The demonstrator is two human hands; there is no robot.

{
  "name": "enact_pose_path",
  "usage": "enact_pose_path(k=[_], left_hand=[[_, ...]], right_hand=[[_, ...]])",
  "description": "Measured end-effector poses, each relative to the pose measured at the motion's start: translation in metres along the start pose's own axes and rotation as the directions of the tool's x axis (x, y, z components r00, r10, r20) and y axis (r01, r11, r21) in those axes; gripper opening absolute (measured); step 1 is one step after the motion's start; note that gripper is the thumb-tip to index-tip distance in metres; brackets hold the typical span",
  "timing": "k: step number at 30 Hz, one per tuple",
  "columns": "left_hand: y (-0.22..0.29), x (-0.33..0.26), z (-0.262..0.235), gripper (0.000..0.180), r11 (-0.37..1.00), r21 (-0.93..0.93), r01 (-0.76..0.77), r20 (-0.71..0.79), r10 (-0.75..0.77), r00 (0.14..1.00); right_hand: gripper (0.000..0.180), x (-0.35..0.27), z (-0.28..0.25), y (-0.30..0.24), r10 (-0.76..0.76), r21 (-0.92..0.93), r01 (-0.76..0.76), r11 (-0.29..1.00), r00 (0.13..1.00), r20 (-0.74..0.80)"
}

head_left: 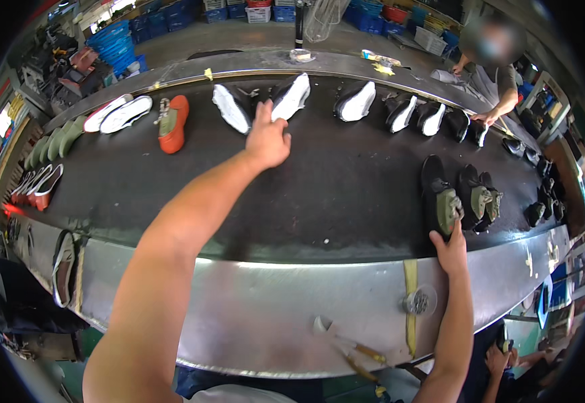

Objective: Trim and finish shoe components using pliers and other hand tools.

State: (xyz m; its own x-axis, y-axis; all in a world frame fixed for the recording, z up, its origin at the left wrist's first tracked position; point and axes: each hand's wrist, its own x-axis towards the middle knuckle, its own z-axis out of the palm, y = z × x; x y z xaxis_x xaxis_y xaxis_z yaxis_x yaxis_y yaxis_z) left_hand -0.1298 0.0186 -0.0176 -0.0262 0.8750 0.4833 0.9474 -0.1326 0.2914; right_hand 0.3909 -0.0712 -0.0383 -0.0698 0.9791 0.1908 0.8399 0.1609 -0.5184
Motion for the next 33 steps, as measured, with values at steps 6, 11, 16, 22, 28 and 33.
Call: enact_pose_path(k=[6, 11, 16, 22, 28, 33], left_hand=[[-0.046, 0.136, 0.062, 0.068, 0.964, 0.162, 0.212, 0.403, -0.261, 0.877], [0.084, 0.174, 0.115, 0.089, 0.936, 0.195, 0.295, 0.448, -0.352, 0.822], [0.089, 0.168, 0.118, 0.072, 0.875, 0.071, 0.479, 0.328, -0.474, 0.817], [0.052, 0.043, 0.028, 0.066, 0.981, 0.084, 0.176, 0.423, -0.195, 0.885], [0.049, -0.147, -0.193, 0.062, 0.977, 0.066, 0.203, 0.565, -0.204, 0.799], [0.027, -0.291, -0.309, 0.064, 0.944, -0.005, 0.329, 0.517, -0.279, 0.809]], right_hand=[[0.089, 0.012, -0.003, -0.008, -0.035, 0.045, 0.035, 0.998, 0.999, -0.003], [0.088, 0.012, -0.011, -0.011, 0.077, -0.016, -0.077, 0.997, 0.997, -0.014], [0.083, 0.019, -0.011, -0.031, 0.122, 0.069, -0.122, 0.990, 0.992, 0.005], [0.085, 0.016, -0.001, 0.014, -0.118, 0.002, 0.120, 0.993, 0.976, -0.180], [0.071, -0.006, -0.002, 0.010, 0.072, 0.419, 0.093, 0.903, 0.930, -0.360], [0.017, -0.139, -0.028, -0.044, 0.091, 0.543, 0.222, 0.810, 0.867, -0.490]])
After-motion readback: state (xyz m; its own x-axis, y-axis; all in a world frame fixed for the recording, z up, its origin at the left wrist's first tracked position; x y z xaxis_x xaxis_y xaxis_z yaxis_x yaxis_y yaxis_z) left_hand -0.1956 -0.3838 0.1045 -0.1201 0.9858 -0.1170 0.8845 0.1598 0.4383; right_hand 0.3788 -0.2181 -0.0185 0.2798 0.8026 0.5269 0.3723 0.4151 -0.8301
